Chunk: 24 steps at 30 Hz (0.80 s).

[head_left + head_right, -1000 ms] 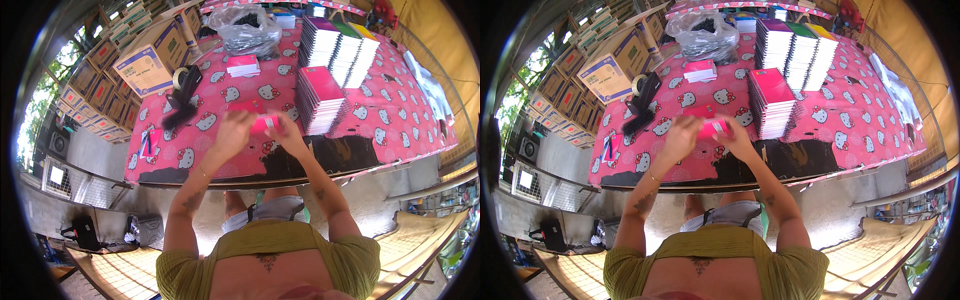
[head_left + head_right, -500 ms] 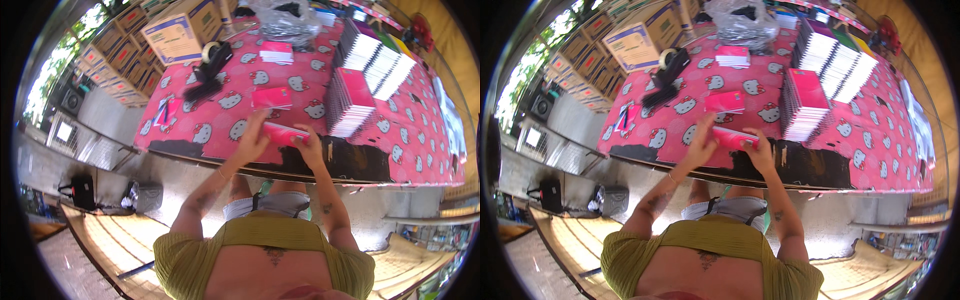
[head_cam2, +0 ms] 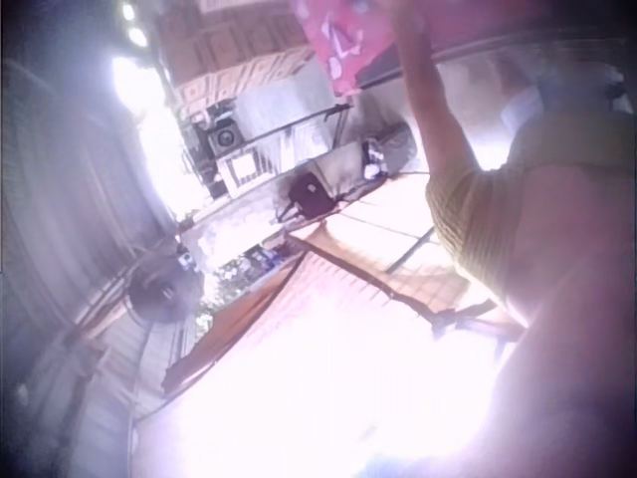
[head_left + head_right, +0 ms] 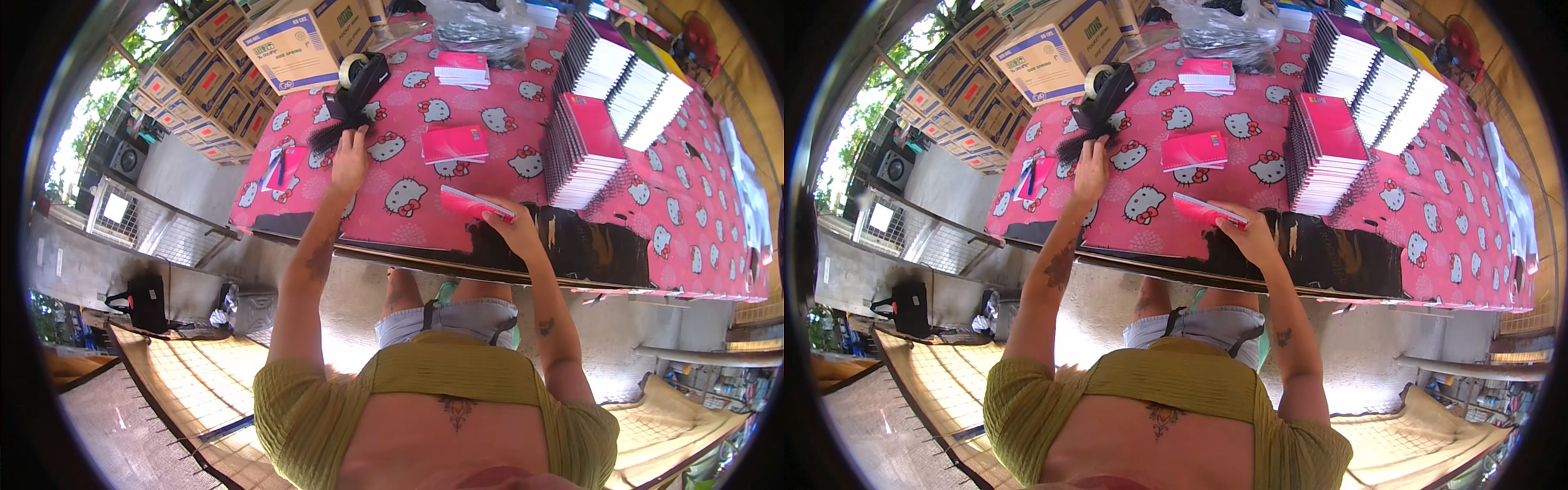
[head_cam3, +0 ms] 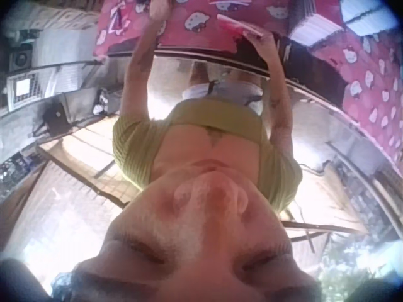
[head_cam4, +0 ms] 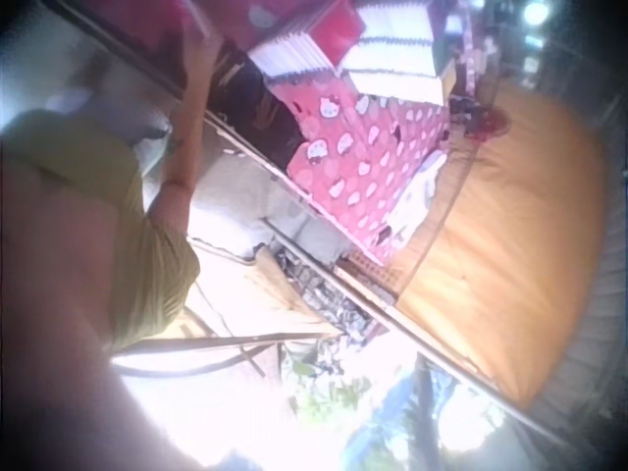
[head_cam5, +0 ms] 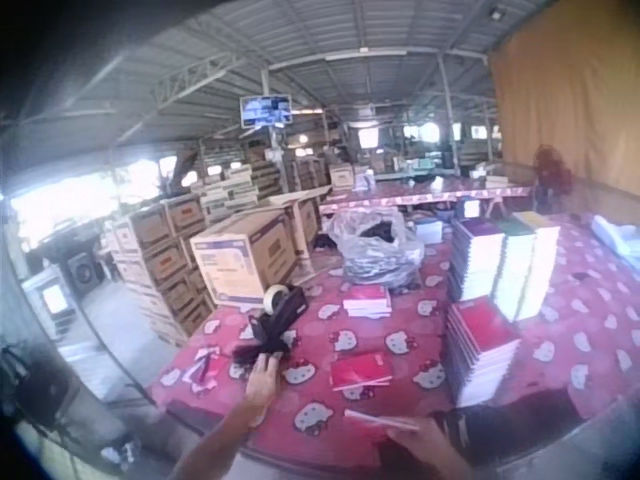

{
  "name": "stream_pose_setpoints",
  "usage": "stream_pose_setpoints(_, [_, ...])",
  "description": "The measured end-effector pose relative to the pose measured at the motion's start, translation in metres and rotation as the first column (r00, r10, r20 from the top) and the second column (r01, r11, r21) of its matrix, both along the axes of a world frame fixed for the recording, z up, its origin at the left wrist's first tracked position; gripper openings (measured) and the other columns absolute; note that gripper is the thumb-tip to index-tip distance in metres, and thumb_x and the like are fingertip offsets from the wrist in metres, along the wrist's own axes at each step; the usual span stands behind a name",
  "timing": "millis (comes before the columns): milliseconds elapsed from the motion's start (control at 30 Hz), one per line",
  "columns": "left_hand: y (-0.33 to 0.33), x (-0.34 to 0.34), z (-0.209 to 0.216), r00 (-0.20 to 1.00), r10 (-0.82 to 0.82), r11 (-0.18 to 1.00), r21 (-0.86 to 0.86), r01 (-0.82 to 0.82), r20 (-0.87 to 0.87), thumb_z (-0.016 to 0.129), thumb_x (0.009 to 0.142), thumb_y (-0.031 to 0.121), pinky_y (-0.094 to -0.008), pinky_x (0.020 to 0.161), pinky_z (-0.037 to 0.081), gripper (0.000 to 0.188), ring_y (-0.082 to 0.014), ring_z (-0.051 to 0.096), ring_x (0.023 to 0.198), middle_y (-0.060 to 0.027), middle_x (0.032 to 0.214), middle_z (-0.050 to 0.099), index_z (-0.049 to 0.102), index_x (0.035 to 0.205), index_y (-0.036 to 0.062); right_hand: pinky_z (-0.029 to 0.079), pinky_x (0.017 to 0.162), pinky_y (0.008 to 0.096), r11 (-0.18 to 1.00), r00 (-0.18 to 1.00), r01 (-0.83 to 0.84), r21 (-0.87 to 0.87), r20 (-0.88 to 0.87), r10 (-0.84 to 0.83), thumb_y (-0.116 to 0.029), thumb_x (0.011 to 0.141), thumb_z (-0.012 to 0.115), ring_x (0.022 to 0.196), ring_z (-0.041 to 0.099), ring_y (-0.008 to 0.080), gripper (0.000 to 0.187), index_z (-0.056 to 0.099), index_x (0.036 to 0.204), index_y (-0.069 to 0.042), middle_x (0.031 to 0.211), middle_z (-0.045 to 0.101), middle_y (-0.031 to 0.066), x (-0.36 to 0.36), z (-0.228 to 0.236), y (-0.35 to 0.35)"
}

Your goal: The person picks up pink booklets, aligns the edges, and applies a staple to the top corner of each one before placing it into a stack.

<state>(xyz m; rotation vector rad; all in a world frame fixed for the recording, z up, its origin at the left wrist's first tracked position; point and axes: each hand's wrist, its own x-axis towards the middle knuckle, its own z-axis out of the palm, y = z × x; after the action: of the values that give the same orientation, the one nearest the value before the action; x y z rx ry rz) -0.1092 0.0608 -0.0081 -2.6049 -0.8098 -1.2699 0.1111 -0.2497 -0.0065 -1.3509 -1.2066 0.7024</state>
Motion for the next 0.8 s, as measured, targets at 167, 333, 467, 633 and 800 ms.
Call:
stream_pose_setpoints(167, [-0.071,-0.002,-0.004,0.924,-0.351,0.86,-0.34,0.381,0.148,0.063,0.089,0.005,-0.0401,0.061,0.052,0.036,-0.0335,0.062,0.068,-0.0119,0.086,0.064,0.062,0.124,0.0095,0.049,0.091,0.0281,1.0,1.0,0.003,0.01,-0.031,-0.003,-0.007,0.094,0.064,0.101,0.063,0.0127,0.03,0.065,0.124,0.0,0.114,0.07,0.0092,-0.005,-0.001,0.007])
stream_pose_setpoints(333, [-0.15,0.014,0.03,0.893,-0.368,0.728,-0.516,0.451,0.259,0.071,0.088,0.011,-0.0327,0.054,0.049,0.022,-0.0205,0.061,0.061,-0.0109,0.082,0.066,0.073,0.11,0.0083,0.049,0.09,0.0282,0.999,0.997,0.039,0.03,-0.062,-0.037,-0.006,0.094,0.064,0.101,0.062,0.0127,0.03,0.065,0.123,0.0,0.113,0.071,0.0089,0.0,-0.01,0.007])
stream_pose_setpoints(467, [-0.145,0.018,0.025,0.895,-0.364,0.74,-0.504,0.445,0.257,0.072,0.088,0.01,-0.0316,0.057,0.052,0.022,-0.0193,0.063,0.064,-0.0113,0.085,0.066,0.073,0.109,0.0078,0.049,0.09,0.028,0.999,0.998,0.033,0.022,-0.053,-0.031,-0.007,0.094,0.065,0.101,0.062,0.0126,0.03,0.065,0.122,0.001,0.112,0.071,0.009,-0.001,-0.008,0.008])
stream_pose_setpoints(633, [-0.143,0.031,0.03,0.889,-0.378,0.784,-0.422,0.455,0.257,0.071,0.087,0.008,-0.0332,0.061,0.056,0.019,-0.0257,0.065,0.066,-0.0117,0.084,0.065,0.071,0.106,0.0061,0.05,0.09,0.0279,0.998,0.996,0.059,-0.008,-0.062,-0.06,-0.007,0.094,0.065,0.1,0.062,0.0121,0.029,0.065,0.122,0.001,0.111,0.071,0.0088,0.001,-0.008,0.002])
stream_pose_setpoints(800, [-0.135,0.021,0.042,0.885,-0.458,0.713,-0.561,0.419,0.079,0.073,0.086,0.009,-0.0334,0.062,0.051,0.018,-0.0245,0.066,0.073,-0.0116,0.081,0.063,0.07,0.103,0.0052,0.05,0.086,0.0259,0.998,1.0,0.013,0.063,-0.016,-0.012,-0.004,0.093,0.064,0.096,0.062,0.0109,0.027,0.067,0.12,-0.002,0.109,0.072,0.0077,0.003,-0.011,0.003])
